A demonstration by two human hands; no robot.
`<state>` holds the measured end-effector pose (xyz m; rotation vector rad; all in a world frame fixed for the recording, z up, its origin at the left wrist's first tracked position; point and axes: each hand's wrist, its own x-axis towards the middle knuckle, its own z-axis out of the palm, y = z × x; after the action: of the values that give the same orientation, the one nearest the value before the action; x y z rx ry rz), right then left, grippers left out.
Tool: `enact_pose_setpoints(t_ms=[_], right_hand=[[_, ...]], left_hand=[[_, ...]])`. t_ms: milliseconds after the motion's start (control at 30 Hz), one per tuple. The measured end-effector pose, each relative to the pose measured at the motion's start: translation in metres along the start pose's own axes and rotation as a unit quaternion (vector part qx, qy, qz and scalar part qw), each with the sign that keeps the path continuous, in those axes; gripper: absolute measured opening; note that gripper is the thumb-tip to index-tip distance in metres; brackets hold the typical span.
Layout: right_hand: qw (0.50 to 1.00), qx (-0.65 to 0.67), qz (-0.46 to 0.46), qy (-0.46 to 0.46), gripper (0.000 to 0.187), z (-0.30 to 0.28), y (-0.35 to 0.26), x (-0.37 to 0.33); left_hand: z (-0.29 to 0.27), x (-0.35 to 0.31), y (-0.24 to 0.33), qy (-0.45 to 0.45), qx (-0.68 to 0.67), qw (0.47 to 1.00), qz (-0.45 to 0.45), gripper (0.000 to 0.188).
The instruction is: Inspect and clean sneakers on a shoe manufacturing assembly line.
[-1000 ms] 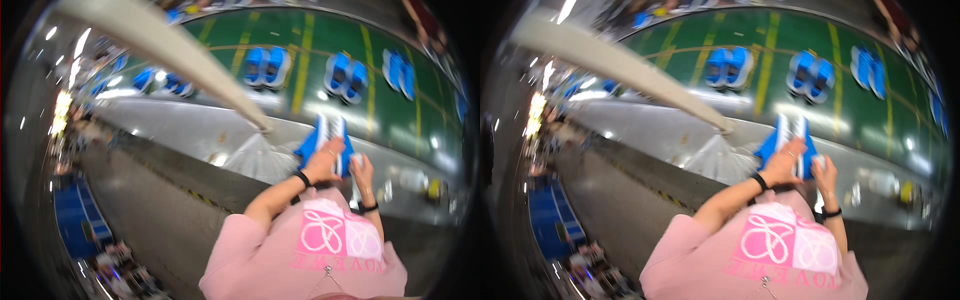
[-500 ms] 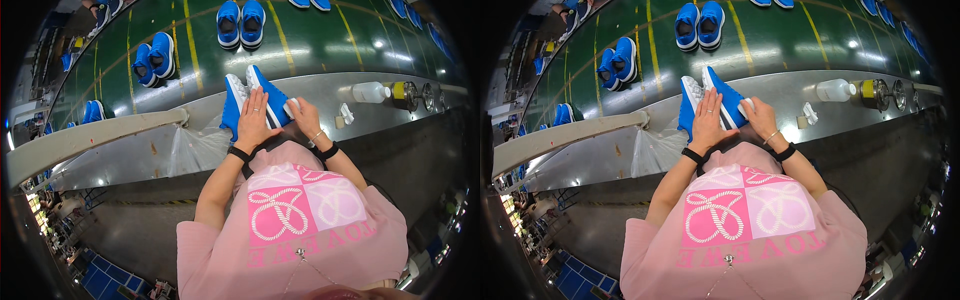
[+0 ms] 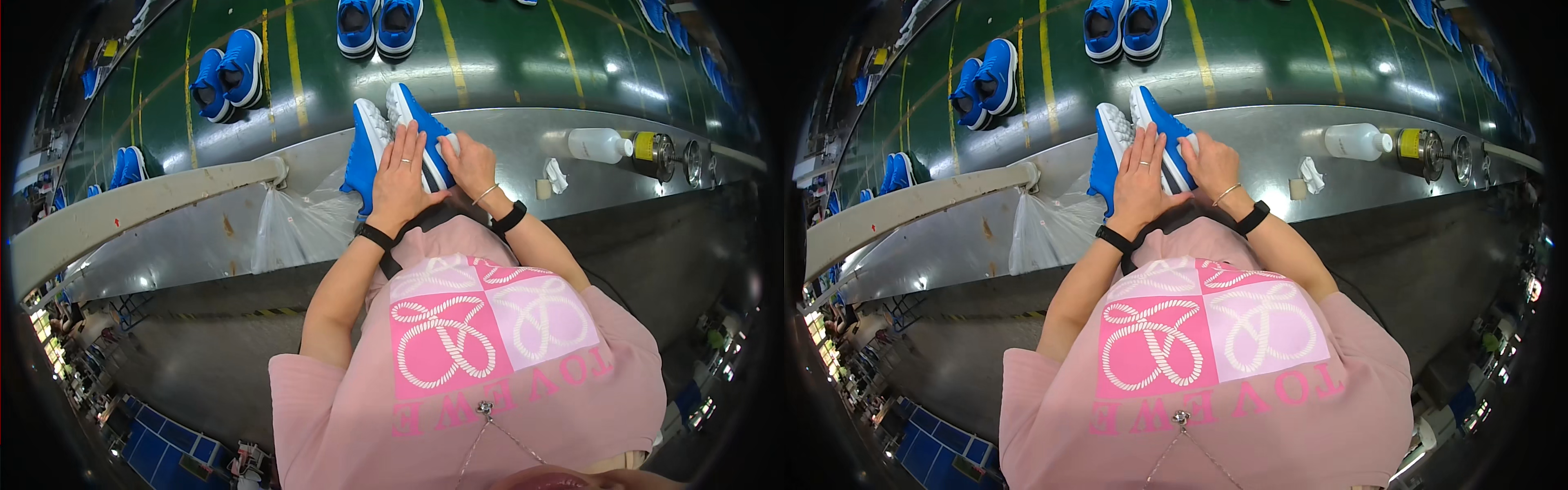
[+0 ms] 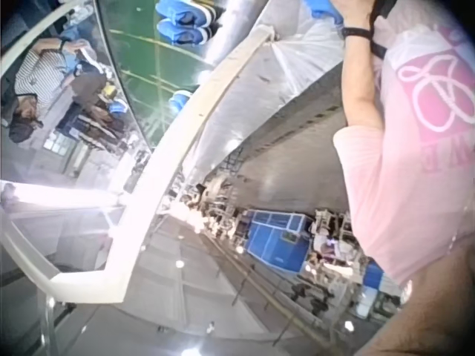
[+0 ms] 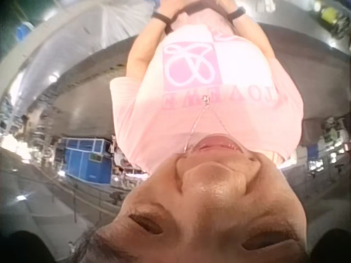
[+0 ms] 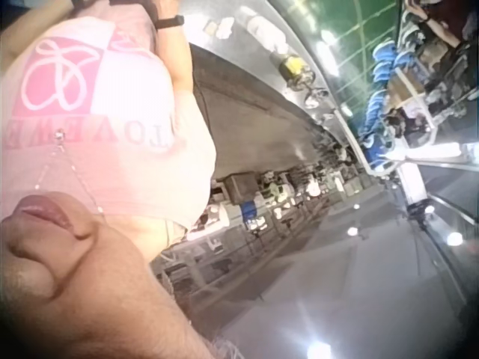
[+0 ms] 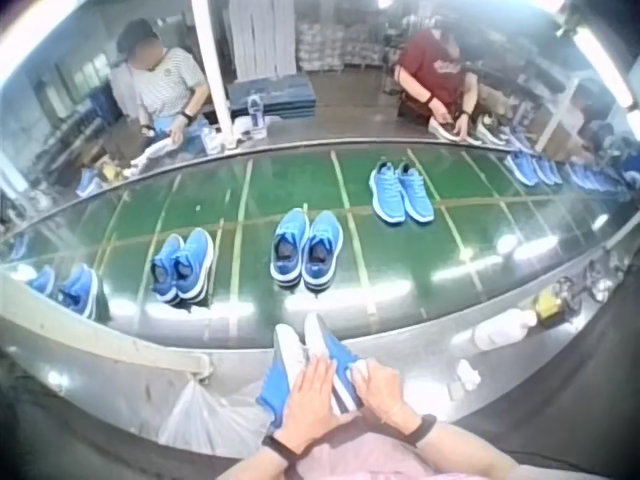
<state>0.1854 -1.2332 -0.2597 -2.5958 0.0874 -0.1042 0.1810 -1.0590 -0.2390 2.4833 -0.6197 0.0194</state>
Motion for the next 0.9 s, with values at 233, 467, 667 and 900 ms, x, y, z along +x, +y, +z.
enact_pose_setpoints(t_ms=[233, 467, 667, 900], right_hand=[[1.000, -0.014, -0.015, 0.016, 0.037, 0.001, -0.001, 0.008], [0.999, 0.014, -0.008, -0.040, 0.039, -0.005, -0.004, 0.002], [0.992, -0.020, 0.107, 0.066, 0.044, 0.002, 0.030, 0.059], [0.989, 0.108, 0.102, -0.020, 0.040, -0.008, 0.092, 0.012]], left_hand=[[0.000, -0.001, -0.001, 0.004, 0.003, 1.000, 0.002, 0.110], [-0.001, -0.001, -0.001, -0.009, 0.009, 1.000, 0.001, 0.111], [0.001, -0.002, -0.001, 0.000, 0.016, 1.000, 0.008, 0.112], [-0.003, -0.004, -0.003, 0.008, -0.011, 0.999, 0.029, 0.088]])
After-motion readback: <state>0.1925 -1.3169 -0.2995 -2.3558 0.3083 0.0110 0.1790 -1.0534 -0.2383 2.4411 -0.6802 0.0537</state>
